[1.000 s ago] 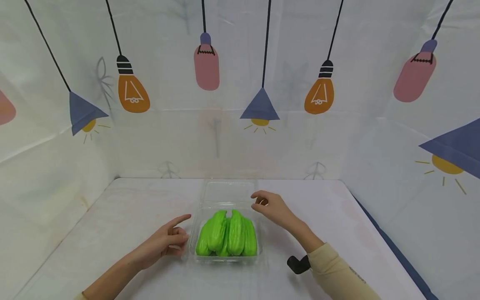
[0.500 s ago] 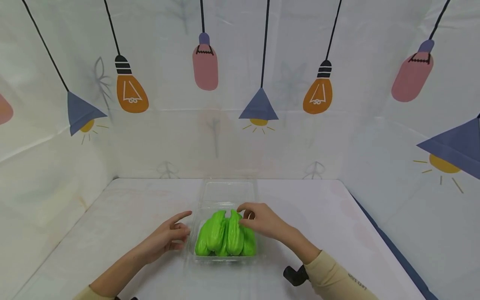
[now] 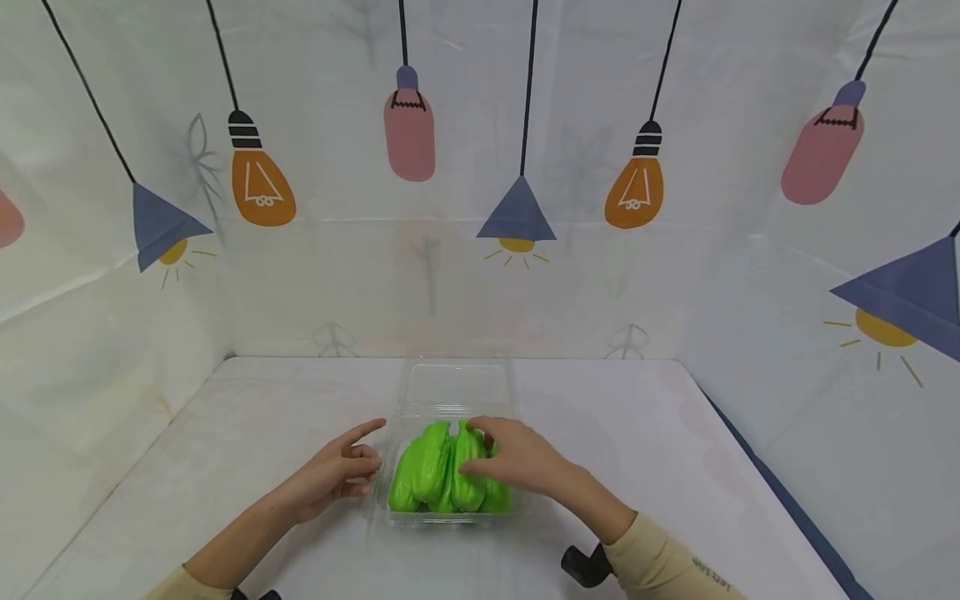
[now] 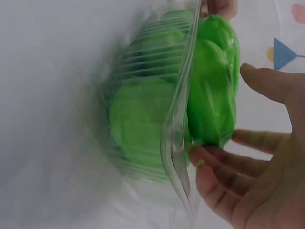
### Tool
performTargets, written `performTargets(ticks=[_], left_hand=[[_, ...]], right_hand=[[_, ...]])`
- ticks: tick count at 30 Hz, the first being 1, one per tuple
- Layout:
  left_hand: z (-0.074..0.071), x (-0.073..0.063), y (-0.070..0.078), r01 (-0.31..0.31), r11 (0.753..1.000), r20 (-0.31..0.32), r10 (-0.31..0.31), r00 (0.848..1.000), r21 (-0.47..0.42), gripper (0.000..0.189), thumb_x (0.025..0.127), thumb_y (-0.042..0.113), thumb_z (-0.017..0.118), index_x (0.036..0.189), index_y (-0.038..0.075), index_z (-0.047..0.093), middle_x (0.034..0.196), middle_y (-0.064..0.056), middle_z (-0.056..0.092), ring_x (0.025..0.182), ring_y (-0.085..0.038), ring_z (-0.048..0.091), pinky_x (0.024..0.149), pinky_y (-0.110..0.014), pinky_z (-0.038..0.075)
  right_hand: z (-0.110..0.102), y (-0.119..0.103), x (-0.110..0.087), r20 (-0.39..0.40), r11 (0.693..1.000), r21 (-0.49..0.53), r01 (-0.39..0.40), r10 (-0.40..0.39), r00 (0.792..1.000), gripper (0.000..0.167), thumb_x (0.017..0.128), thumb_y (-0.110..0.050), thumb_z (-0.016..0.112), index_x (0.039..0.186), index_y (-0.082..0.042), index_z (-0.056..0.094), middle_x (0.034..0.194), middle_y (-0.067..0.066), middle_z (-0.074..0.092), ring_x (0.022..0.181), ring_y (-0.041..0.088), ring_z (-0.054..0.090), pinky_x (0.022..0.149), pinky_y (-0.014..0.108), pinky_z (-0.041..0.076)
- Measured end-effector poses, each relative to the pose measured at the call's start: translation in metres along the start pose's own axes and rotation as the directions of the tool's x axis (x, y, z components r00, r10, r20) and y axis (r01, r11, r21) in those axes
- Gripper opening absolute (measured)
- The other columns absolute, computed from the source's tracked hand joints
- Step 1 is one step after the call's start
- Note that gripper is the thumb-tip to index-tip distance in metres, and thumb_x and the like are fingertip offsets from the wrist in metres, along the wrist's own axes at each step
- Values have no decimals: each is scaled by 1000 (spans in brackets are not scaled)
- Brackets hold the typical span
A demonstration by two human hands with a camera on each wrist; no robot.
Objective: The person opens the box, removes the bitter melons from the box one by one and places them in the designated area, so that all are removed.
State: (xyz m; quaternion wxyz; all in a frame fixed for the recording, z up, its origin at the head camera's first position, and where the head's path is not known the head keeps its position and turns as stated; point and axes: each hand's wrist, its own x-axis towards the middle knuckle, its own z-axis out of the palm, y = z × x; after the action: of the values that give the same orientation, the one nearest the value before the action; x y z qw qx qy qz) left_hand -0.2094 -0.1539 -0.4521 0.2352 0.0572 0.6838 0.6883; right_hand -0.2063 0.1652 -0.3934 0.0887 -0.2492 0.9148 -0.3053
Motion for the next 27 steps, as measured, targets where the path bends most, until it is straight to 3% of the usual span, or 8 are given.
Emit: performTargets(ticks=[3, 5, 8, 10, 14, 18, 27], left_hand=[[0, 0, 0, 1, 1000, 2, -1, 1000, 0, 75, 96, 10, 63, 158, 17, 21, 90, 1, 57, 75, -10, 59, 64, -21, 57], [-1, 0, 0, 0, 1000, 4, 0, 1000, -1, 76, 96, 11, 63, 158, 17, 21, 90, 0, 57, 75, -10, 59, 64, -21, 57], [-1, 0, 1, 0, 1000, 5, 0, 1000, 0, 76, 96, 11, 63, 158, 18, 21, 90, 0, 57, 75, -10, 59, 64, -21, 57], [-2, 0, 1, 0, 1000, 6, 0, 1000, 0, 75, 96, 11, 63, 158, 18, 21, 90, 0, 57, 75, -11, 59, 64, -22, 58], [-2, 0, 0, 2, 1000, 6, -2, 1000, -3, 75, 96, 10, 62, 158, 18, 21, 90, 0, 57, 76, -10, 58, 64, -22, 58], [-2, 1, 0, 0, 1000, 9, 0, 1000, -7, 76, 96, 10, 63, 158, 19, 21, 90, 1, 57, 76, -10, 58, 65, -22, 58], [-3, 1, -1, -9, 1000, 22, 9, 1000, -7, 79, 94, 15, 68, 158, 20, 21, 90, 0, 56, 77, -10, 58, 66, -22, 58]], right_hand=[[3, -3, 0, -8, 1000, -21, -20, 20, 1000, 74, 84, -50, 74, 142, -9, 53, 111, 2, 67, 90, 14, 59, 72, 32, 52], [5, -5, 0, -17, 999, -36, -37, 36, 999, 78, 83, -52, 75, 143, -7, 51, 124, 6, 65, 103, 19, 61, 85, 40, 54], [8, -9, -1, -21, 997, -50, -65, 64, 998, 85, 80, -54, 76, 145, -6, 49, 139, 12, 58, 122, 30, 58, 100, 51, 51], [9, -11, -2, -15, 994, -62, -93, 93, 996, 89, 78, -57, 76, 146, -8, 47, 143, 14, 54, 130, 34, 54, 104, 54, 49], [12, -14, -1, -4, 984, -85, -154, 154, 988, 97, 73, -64, 77, 149, -12, 45, 142, 15, 53, 127, 34, 55, 98, 55, 51], [13, -15, 1, -8, 982, -86, -168, 168, 986, 100, 72, -64, 78, 149, -11, 44, 140, 16, 53, 125, 34, 56, 96, 55, 52], [10, -17, 3, 20, 990, -41, -134, 135, 991, 91, 72, -41, 79, 149, -7, 44, 129, 15, 58, 101, 19, 56, 79, 40, 52]])
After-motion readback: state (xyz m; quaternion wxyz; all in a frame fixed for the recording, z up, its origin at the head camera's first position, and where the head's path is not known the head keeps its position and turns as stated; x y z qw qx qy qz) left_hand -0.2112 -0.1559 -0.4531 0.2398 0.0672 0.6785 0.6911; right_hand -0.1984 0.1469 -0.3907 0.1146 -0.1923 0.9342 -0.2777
